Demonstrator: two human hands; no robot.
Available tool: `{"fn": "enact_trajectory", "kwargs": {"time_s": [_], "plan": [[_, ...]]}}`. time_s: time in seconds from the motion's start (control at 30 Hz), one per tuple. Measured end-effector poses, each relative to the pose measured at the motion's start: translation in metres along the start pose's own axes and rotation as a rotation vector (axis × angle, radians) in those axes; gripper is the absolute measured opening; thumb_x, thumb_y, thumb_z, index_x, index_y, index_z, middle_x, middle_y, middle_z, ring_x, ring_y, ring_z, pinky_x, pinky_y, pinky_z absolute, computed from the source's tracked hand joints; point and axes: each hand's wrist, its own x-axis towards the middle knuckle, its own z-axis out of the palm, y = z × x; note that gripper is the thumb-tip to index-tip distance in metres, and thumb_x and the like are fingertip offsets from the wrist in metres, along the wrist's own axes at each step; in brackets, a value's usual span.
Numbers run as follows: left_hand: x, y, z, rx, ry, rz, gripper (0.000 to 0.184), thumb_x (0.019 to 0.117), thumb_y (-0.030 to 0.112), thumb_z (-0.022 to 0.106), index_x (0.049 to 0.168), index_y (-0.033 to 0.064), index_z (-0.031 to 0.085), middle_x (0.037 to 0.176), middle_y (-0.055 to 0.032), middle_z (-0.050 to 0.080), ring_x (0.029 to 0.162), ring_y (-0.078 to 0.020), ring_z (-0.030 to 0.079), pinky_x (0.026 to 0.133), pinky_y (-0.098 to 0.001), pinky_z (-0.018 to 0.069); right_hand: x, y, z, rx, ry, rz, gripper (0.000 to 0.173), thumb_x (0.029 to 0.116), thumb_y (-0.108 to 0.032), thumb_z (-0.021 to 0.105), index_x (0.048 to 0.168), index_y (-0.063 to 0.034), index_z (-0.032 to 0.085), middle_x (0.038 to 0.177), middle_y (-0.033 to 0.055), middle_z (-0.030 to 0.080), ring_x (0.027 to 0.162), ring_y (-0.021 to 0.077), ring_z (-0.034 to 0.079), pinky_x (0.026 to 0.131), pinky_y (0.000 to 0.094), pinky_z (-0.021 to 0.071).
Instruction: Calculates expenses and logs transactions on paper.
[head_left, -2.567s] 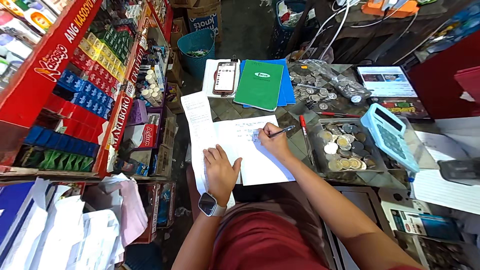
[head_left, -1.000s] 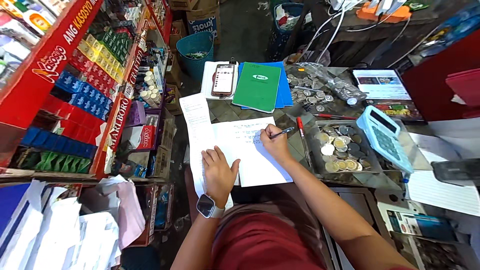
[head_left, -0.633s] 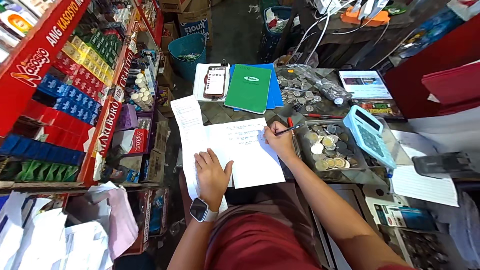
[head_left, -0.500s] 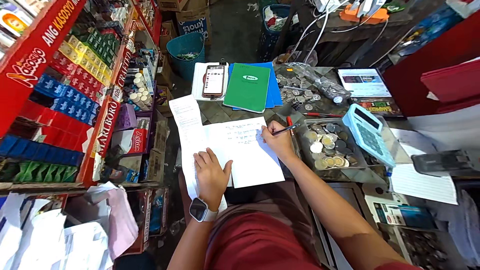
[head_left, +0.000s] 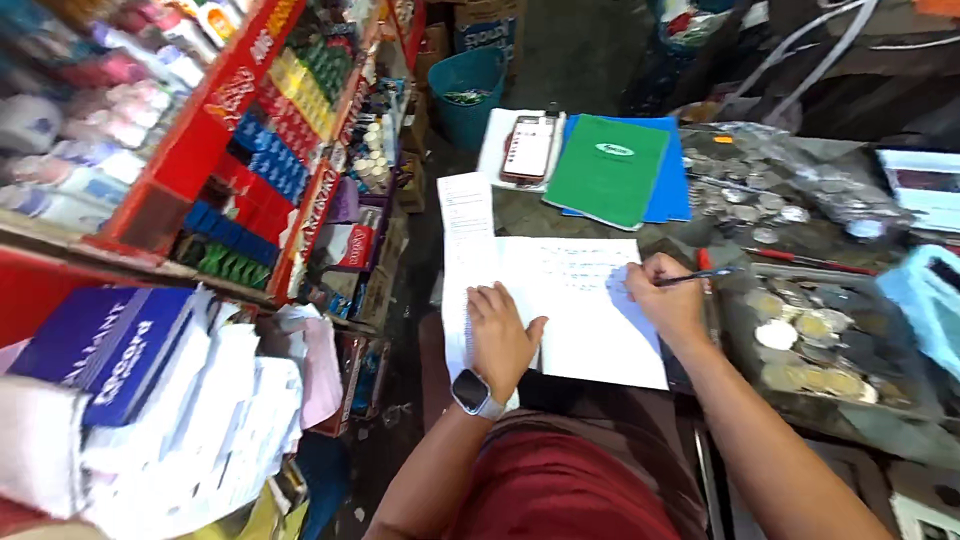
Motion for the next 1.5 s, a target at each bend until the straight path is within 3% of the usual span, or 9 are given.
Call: {"fn": "enact_trajectory", "kwargs": {"time_s": [0.07,0.27,0.47,0.63,0.67,0.8,0.9,1.07,1.5], "plan": [[0.000,0.002,0.000,-0.002,0.014,0.006,0.088,0.0974,0.064,0.046,0.143,-0.0120,0.050,0.140,-0.0366,0.054,0.132,-0.0547,0.051,0.109,-0.0591,0.0425,0.001,-0.002,-0.001,0.024,-0.003,0.011,0.024,0.0936,-0.010,0.061,0.073,-0.0078,0.049,0.061,-0.0076,0.048,0.052,-0.0019,0.051,0.053,0.0165,0.0475],[0.001,0.006,-0.003,-0.007,-0.027,0.000,0.089,0.0981,0.064,0.044,0.144,-0.0116,0.049,0.142,-0.0372,0.051,0.135,-0.0551,0.048,0.110,-0.0582,0.0410,0.008,-0.029,-0.002,0.163,0.042,0.179,0.025,0.0965,-0.005,0.058,0.077,-0.0132,0.046,0.061,-0.0081,0.057,0.048,0.0003,0.058,0.046,0.0168,0.0508],[0.000,0.004,-0.001,-0.015,0.003,0.005,0.089,0.0973,0.064,0.047,0.142,-0.0125,0.051,0.140,-0.0368,0.054,0.133,-0.0551,0.049,0.110,-0.0589,0.0411,0.003,-0.066,0.039,0.204,-0.102,0.171,0.023,0.0965,-0.002,0.058,0.078,-0.0092,0.047,0.062,-0.0052,0.058,0.050,0.0020,0.057,0.050,0.0192,0.0512],[0.000,0.002,-0.003,-0.011,-0.005,0.010,0.088,0.0975,0.064,0.046,0.144,-0.0116,0.050,0.140,-0.0380,0.053,0.134,-0.0557,0.048,0.110,-0.0593,0.0405,0.005,-0.056,0.068,0.237,-0.185,0.144,0.027,0.0964,-0.002,0.059,0.074,-0.0087,0.046,0.059,-0.0033,0.056,0.049,0.0025,0.055,0.049,0.0185,0.0485],[0.000,0.002,-0.003,-0.013,0.005,0.013,0.086,0.0974,0.063,0.047,0.145,-0.0082,0.051,0.140,-0.0382,0.053,0.133,-0.0560,0.049,0.109,-0.0597,0.0411,0.004,-0.051,0.071,0.237,-0.187,0.139,0.027,0.0966,-0.002,0.059,0.074,-0.0087,0.046,0.059,-0.0031,0.056,0.049,0.0023,0.055,0.049,0.0181,0.0480],[-0.001,0.003,-0.002,-0.014,0.007,0.057,0.062,0.1008,0.056,0.047,0.151,0.0206,0.053,0.138,-0.0414,0.051,0.129,-0.0632,0.047,0.106,-0.0675,0.0396,0.001,-0.045,0.075,0.239,-0.168,0.077,0.029,0.0951,-0.002,0.060,0.071,-0.0102,0.045,0.057,-0.0052,0.052,0.048,0.0009,0.053,0.049,0.0167,0.0466],[0.000,0.007,-0.007,0.023,-0.068,0.074,0.055,0.1037,0.052,0.044,0.153,0.0283,0.050,0.143,-0.0426,0.046,0.129,-0.0667,0.044,0.106,-0.0717,0.0362,0.000,-0.045,0.077,0.201,-0.186,0.041,0.029,0.0946,-0.002,0.061,0.071,-0.0089,0.046,0.057,-0.0049,0.051,0.049,0.0006,0.053,0.050,0.0164,0.0469],[0.002,0.011,-0.012,0.079,-0.143,0.077,0.051,0.1055,0.051,0.041,0.154,0.0345,0.047,0.147,-0.0434,0.041,0.130,-0.0684,0.042,0.104,-0.0744,0.0360,0.000,-0.042,0.078,0.164,-0.214,0.013,0.029,0.0944,-0.003,0.060,0.069,-0.0090,0.046,0.056,-0.0041,0.051,0.049,0.0002,0.051,0.049,0.0161,0.0446],[0.006,0.011,-0.017,0.109,-0.203,0.085,0.051,0.1057,0.051,0.041,0.155,0.0374,0.045,0.147,-0.0440,0.040,0.128,-0.0688,0.043,0.100,-0.0741,0.0387,-0.001,-0.041,0.078,0.145,-0.187,0.018,0.030,0.0945,-0.004,0.059,0.068,-0.0089,0.045,0.056,-0.0041,0.048,0.049,0.0011,0.050,0.050,0.0170,0.0436]]}}
